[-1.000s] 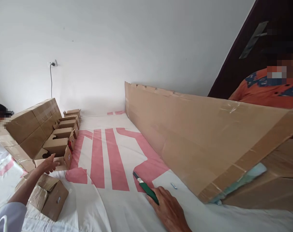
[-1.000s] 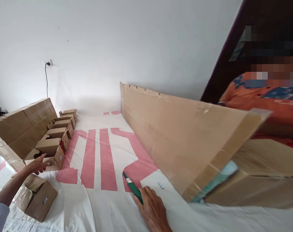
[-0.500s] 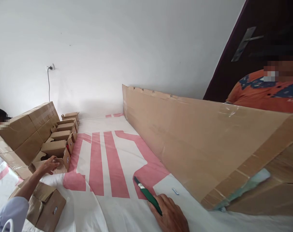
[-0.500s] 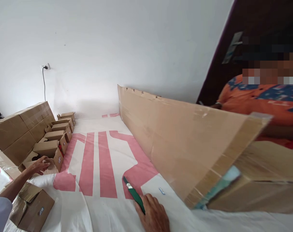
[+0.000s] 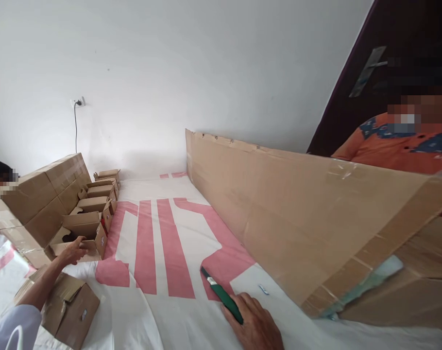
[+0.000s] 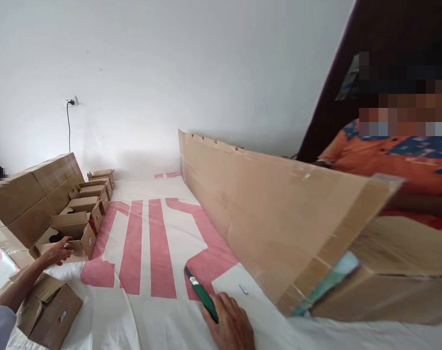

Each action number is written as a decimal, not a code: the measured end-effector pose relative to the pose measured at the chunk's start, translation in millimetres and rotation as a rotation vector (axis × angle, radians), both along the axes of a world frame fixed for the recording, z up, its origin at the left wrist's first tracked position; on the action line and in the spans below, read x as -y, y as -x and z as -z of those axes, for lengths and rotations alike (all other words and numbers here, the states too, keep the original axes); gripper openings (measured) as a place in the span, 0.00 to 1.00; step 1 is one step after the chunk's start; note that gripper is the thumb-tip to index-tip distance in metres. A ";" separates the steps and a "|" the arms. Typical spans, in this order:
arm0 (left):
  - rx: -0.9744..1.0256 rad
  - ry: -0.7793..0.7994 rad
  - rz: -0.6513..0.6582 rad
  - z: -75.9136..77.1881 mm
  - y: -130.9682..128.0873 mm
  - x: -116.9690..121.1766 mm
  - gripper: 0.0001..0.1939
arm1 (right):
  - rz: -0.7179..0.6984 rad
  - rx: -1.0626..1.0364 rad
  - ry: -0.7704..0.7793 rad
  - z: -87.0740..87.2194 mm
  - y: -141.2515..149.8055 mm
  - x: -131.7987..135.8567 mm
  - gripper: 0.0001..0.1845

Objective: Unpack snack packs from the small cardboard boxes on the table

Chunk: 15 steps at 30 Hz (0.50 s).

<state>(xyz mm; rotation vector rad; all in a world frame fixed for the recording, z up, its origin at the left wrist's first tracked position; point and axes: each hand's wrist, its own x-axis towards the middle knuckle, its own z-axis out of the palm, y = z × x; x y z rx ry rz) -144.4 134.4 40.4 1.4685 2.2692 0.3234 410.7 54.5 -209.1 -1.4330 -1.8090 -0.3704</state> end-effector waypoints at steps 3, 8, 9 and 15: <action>-0.025 0.014 0.001 -0.4 1.5 9.4 0.41 | -0.010 -0.014 0.035 3.4 -2.6 0.0 0.27; -0.053 0.009 0.026 -6.4 5.0 23.3 0.45 | -0.037 -0.038 0.093 5.5 -7.5 -0.4 0.21; -0.058 -0.003 0.033 -8.1 5.4 26.7 0.45 | -0.044 -0.048 0.098 4.8 -7.8 -0.2 0.21; -0.145 -0.161 0.126 -29.2 9.7 53.6 0.37 | -0.082 -0.143 0.105 -11.3 -3.5 0.7 0.17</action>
